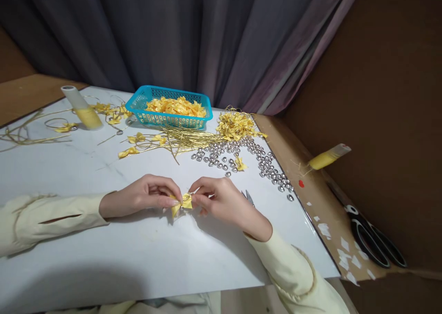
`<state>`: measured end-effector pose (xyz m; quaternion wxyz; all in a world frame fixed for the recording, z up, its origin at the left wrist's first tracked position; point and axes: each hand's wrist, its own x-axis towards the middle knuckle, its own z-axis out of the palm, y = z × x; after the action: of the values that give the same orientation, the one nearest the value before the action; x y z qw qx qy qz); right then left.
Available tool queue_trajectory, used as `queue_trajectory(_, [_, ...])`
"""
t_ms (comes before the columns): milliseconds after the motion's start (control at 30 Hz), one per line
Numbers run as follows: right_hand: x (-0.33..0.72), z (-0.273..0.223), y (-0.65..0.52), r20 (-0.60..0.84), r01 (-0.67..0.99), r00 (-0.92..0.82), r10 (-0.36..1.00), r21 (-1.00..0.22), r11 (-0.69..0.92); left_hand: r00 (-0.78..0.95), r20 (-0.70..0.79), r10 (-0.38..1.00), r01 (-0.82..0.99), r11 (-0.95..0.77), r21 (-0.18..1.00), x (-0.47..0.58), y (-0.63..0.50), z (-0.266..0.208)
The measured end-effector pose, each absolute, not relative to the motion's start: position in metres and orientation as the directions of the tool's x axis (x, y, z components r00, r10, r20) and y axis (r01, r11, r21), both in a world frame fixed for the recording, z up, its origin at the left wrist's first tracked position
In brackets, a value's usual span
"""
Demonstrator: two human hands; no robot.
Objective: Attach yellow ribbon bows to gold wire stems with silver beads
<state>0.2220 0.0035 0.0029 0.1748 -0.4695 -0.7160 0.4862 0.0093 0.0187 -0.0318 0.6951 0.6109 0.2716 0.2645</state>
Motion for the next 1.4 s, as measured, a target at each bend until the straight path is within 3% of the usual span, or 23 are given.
queue_trajectory(300, [0.233, 0.014, 0.002, -0.238, 0.506, -0.457, 0.857, -0.862, 0.031, 0.677, -0.083, 0.731, -0.041, 0.149, 0.988, 0.011, 0.021, -0.03])
queue_trajectory(433, [0.231, 0.02, -0.002, -0.343, 0.502, -0.457, 0.821, -0.861, -0.08, 0.644, -0.102, 0.758, -0.019, 0.149, 0.989, 0.011, 0.021, -0.03])
queue_trajectory(733, [0.229, 0.015, 0.0, -0.311, 0.315, -0.522, 0.794, -0.936, -0.159, 0.623, -0.122, 0.772, -0.025, 0.175, 0.984, 0.01, 0.021, -0.029])
queue_trajectory(1100, [0.228, 0.017, -0.003, -0.304, 0.5, -0.486, 0.82, -0.866, -0.025, 0.61, -0.121, 0.784, -0.021, 0.168, 0.986, 0.008, 0.021, -0.033])
queue_trajectory(1400, [0.224, 0.024, -0.006, -0.313, 0.509, -0.471, 0.825, -0.86, -0.035, 0.606, -0.145, 0.782, -0.02, 0.197, 0.98, 0.009, 0.023, -0.031])
